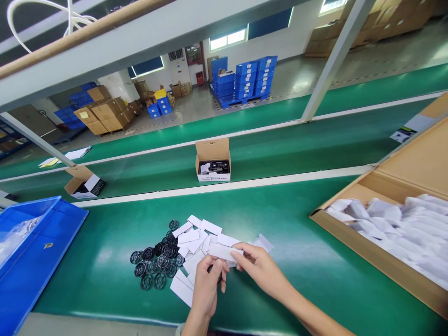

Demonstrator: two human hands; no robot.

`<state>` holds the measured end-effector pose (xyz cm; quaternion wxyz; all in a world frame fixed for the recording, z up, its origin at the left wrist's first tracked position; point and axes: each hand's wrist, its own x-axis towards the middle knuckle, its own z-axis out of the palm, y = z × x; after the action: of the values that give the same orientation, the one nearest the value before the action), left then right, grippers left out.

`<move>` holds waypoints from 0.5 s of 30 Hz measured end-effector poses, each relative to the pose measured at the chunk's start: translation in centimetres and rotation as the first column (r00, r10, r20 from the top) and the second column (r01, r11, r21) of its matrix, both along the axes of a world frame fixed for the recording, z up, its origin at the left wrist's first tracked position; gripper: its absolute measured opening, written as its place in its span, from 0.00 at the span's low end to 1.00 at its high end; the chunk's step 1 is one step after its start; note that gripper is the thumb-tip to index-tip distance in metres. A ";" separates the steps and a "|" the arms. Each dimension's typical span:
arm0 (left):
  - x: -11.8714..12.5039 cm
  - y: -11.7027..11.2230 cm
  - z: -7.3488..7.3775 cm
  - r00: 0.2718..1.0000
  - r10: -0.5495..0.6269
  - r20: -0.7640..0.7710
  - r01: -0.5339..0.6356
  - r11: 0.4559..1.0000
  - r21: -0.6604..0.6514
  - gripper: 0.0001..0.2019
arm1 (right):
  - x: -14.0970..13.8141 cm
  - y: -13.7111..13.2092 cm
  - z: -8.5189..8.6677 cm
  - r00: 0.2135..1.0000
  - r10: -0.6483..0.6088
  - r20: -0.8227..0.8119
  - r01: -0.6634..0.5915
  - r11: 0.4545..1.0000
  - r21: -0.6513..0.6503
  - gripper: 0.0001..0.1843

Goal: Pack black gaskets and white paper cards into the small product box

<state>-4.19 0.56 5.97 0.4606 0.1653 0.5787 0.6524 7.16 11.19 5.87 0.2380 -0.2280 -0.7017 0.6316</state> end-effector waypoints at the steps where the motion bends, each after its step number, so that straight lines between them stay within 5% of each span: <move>1: 0.0 -0.1 0.2 0.999 -0.023 0.033 0.022 0.999 0.023 0.26 | 0.2 0.1 0.3 1.000 -0.023 -0.005 0.023 0.997 0.073 0.17; 4: 0.2 -0.2 0.2 0.995 -0.027 0.096 0.024 0.999 0.032 0.28 | 1.0 0.2 1.6 0.995 0.097 0.002 -0.092 0.944 0.317 0.15; 7: 0.3 -0.3 0.0 0.993 0.056 0.106 -0.052 0.998 -0.043 0.26 | 2.3 1.0 2.1 0.956 0.275 0.100 -0.292 0.880 0.373 0.18; 11: 0.7 -0.4 -0.3 0.993 0.042 0.112 -0.033 0.996 -0.081 0.25 | 4.5 4.0 -0.1 0.957 -0.032 0.289 -0.121 0.860 0.495 0.21; 15: 1.7 -0.6 -1.4 0.992 -0.028 0.119 0.041 0.993 -0.107 0.26 | 6.0 5.5 -3.2 0.804 -0.218 0.553 -0.157 0.819 0.552 0.35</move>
<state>-2.51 -0.04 4.53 0.5134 0.1110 0.5825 0.6203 13.14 16.73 2.68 0.0744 -0.3431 -0.8926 0.2830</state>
